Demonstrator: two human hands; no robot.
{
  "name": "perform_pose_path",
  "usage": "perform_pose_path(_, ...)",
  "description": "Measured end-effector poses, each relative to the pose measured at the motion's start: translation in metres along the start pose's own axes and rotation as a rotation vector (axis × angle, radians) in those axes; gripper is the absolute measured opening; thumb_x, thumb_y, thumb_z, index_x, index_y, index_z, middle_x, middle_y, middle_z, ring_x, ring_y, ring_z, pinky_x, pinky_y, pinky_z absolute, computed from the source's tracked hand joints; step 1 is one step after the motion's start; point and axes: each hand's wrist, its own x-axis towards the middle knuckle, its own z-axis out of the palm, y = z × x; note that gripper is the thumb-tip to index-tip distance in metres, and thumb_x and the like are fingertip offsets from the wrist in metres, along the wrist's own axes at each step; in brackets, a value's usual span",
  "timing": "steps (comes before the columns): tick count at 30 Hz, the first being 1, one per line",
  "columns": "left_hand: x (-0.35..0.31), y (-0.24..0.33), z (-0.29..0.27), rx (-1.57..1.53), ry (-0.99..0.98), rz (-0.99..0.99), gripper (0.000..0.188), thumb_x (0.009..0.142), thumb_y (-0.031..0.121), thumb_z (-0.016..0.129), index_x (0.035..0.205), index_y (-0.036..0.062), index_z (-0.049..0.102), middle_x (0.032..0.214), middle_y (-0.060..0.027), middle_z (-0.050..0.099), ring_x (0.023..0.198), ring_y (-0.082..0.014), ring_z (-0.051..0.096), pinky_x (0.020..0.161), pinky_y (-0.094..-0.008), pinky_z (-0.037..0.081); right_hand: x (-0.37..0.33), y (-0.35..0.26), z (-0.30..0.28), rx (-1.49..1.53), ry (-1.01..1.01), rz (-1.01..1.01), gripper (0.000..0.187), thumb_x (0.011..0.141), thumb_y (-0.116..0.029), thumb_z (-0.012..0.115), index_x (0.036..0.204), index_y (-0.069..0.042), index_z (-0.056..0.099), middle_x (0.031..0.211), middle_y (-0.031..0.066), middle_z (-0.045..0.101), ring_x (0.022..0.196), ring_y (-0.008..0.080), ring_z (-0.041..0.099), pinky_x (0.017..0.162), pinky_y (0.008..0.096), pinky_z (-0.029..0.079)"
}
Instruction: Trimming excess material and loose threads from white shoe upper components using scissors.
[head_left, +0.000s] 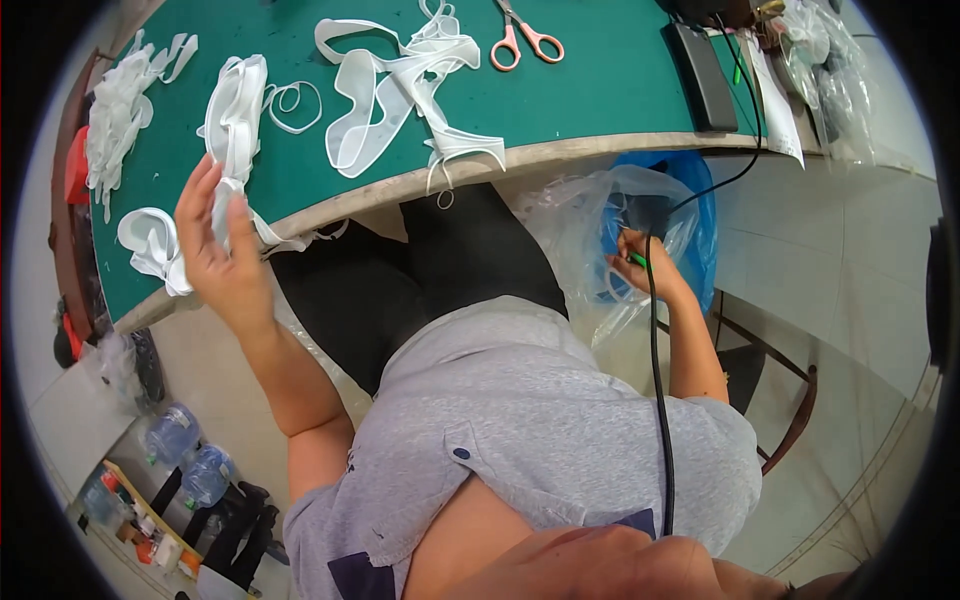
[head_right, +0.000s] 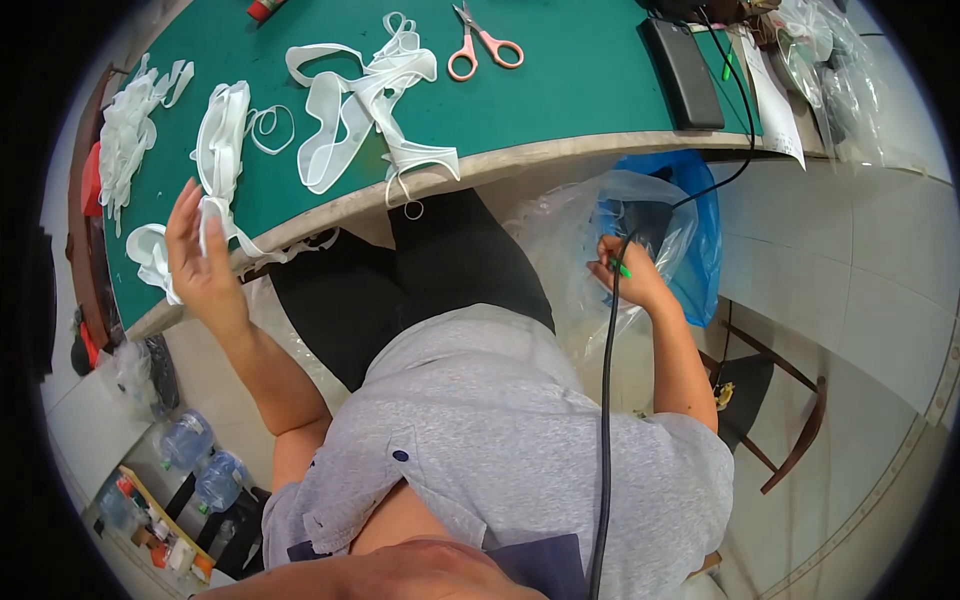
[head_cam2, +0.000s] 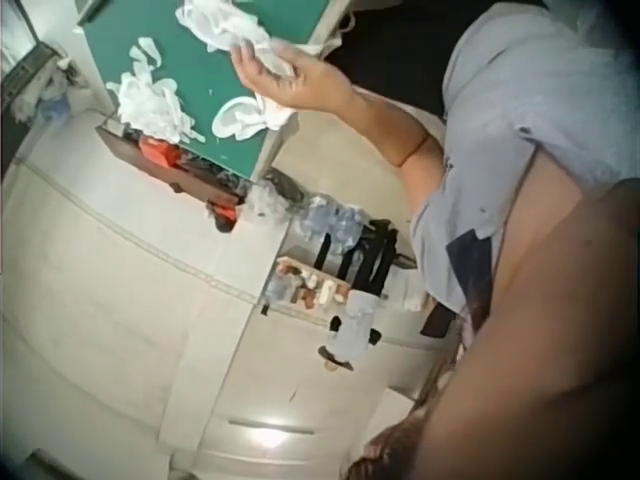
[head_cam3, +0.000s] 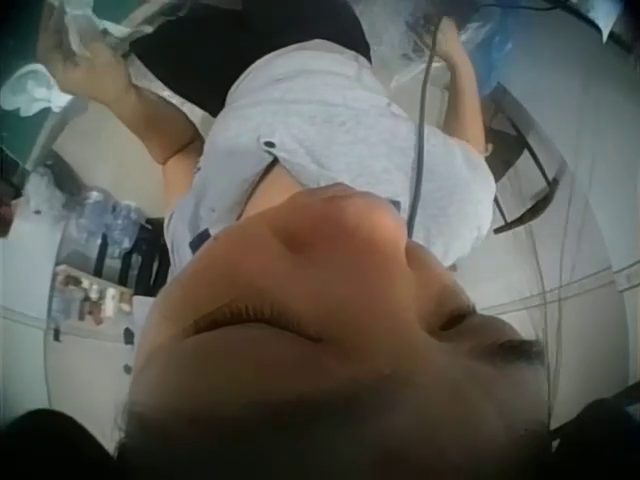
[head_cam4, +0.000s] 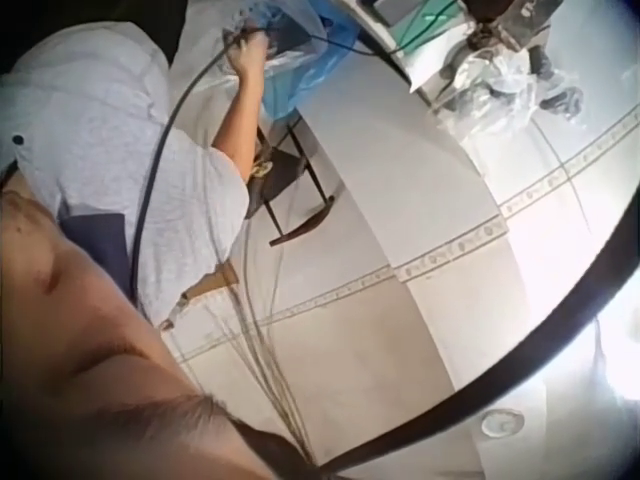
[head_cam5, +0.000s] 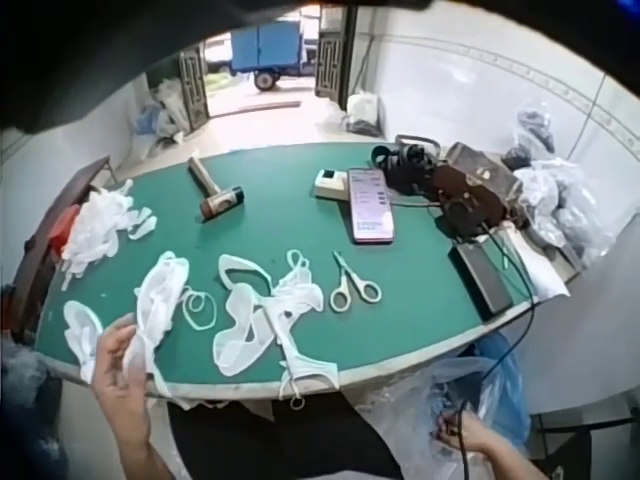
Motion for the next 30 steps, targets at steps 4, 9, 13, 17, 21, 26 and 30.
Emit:
perform_pose_path(4, -0.009, -0.009, -0.039, 0.072, 0.186, -0.045, 0.024, 0.088, 0.004, 0.056, 0.111, -0.0031, 0.057, 0.119, -0.0132, 0.057, 0.11, -0.0201, 0.053, 0.099, -0.0335, 0.038, 0.007, 0.038, 0.018, -0.68, 0.147, -0.045, 0.032, 0.077, -0.026, 0.072, 0.079, -0.001, 0.052, 0.064, 0.0216, 0.057, 0.063, 0.0417, 0.057, 0.054, 0.0462, 0.044)
perform_pose_path(9, -0.018, -0.029, -0.064, 0.475, 0.237, -0.067, 0.021, 0.085, 0.005, 0.059, 0.105, 0.0007, 0.062, 0.111, -0.01, 0.062, 0.104, -0.0215, 0.056, 0.095, -0.033, 0.04, 0.027, -0.068, 0.07, -0.376, 0.005, -0.332, 0.029, 0.08, -0.027, 0.07, 0.08, -0.003, 0.054, 0.068, 0.0166, 0.06, 0.064, 0.0363, 0.059, 0.054, 0.0421, 0.046)
perform_pose_path(13, -0.016, -0.035, -0.067, 0.565, 0.206, -0.046, 0.023, 0.083, 0.015, 0.063, 0.104, 0.0066, 0.064, 0.111, -0.0089, 0.061, 0.107, -0.0267, 0.053, 0.094, -0.0367, 0.039, 0.051, -0.17, 0.094, 0.1, -0.008, -0.895, 0.023, 0.081, -0.017, 0.068, 0.074, -0.003, 0.052, 0.076, 0.0129, 0.064, 0.063, 0.0251, 0.059, 0.059, 0.0311, 0.048)
perform_pose_path(17, -0.004, -0.028, -0.062, 0.621, 0.107, 0.047, 0.021, 0.082, 0.013, 0.062, 0.103, 0.0075, 0.064, 0.107, -0.0085, 0.062, 0.102, -0.029, 0.054, 0.09, -0.038, 0.041, 0.087, -0.258, 0.107, 0.25, 0.246, -1.056, 0.018, 0.084, -0.011, 0.064, 0.076, -0.001, 0.052, 0.076, 0.0097, 0.064, 0.061, 0.0163, 0.057, 0.057, 0.0257, 0.045)
perform_pose_path(21, -0.008, -0.026, -0.085, 0.55, 0.313, -0.133, 0.022, 0.082, 0.002, 0.054, 0.103, 0.0052, 0.061, 0.101, -0.0088, 0.06, 0.092, -0.0278, 0.055, 0.084, -0.0373, 0.043, 0.134, -0.328, 0.125, 0.223, 0.255, -0.875, 0.02, 0.084, -0.013, 0.065, 0.08, 0.001, 0.052, 0.071, 0.0069, 0.059, 0.057, 0.0144, 0.052, 0.055, 0.0263, 0.043)
perform_pose_path(26, -0.044, -0.055, -0.101, 0.556, 0.485, -0.195, 0.041, 0.072, -0.009, 0.049, 0.109, 0.0054, 0.058, 0.111, -0.0113, 0.053, 0.103, -0.0291, 0.051, 0.089, -0.0362, 0.041, 0.159, -0.356, 0.161, 0.088, 0.244, -0.951, 0.023, 0.08, -0.012, 0.069, 0.082, 0.0, 0.05, 0.068, 0.0109, 0.056, 0.055, 0.0221, 0.051, 0.054, 0.0303, 0.042)
perform_pose_path(30, -0.05, -0.042, -0.092, 0.83, -0.005, 0.03, 0.059, 0.063, -0.015, 0.046, 0.114, 0.0107, 0.058, 0.125, -0.0078, 0.05, 0.123, -0.0294, 0.04, 0.104, -0.0421, 0.029, 0.165, -0.358, 0.175, 0.073, 0.253, -1.044, 0.017, 0.077, 0.0, 0.062, 0.089, -0.001, 0.05, 0.076, 0.0134, 0.057, 0.066, 0.0293, 0.057, 0.06, 0.0353, 0.045)
